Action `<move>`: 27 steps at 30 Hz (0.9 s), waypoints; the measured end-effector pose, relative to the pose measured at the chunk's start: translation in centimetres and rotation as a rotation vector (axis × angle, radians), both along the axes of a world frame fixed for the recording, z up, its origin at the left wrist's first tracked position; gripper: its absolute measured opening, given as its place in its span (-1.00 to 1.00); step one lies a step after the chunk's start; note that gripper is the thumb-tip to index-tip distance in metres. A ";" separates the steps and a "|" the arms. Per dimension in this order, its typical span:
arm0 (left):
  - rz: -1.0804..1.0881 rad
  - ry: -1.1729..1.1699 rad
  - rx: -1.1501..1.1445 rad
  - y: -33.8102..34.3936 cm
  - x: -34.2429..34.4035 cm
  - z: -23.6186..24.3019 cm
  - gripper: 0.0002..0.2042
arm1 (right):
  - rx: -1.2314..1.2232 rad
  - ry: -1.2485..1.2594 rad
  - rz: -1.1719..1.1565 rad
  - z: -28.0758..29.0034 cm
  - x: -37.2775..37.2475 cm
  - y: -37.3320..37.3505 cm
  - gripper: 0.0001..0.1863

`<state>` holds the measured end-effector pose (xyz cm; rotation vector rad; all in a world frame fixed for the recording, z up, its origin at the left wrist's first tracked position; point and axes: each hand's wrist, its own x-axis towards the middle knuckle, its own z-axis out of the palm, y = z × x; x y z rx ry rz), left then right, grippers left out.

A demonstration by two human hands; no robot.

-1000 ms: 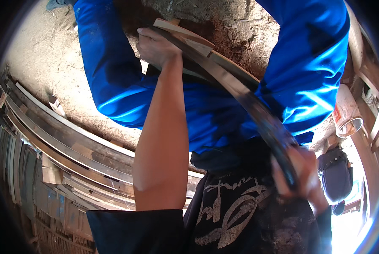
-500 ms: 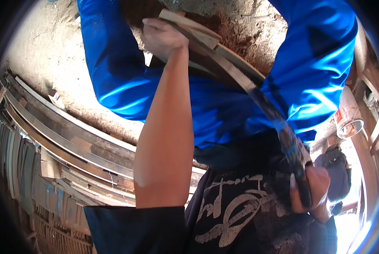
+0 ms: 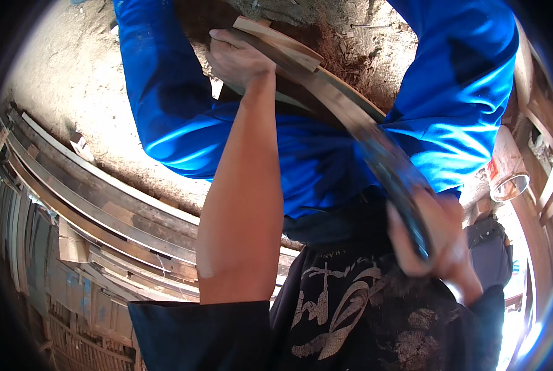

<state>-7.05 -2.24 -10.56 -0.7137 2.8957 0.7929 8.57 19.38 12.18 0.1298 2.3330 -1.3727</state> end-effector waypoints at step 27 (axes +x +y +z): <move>0.050 -0.022 -0.026 0.2 -0.6 0.5 -0.41 | -0.066 0.030 0.004 -2.8 -2.5 -2.3 -0.83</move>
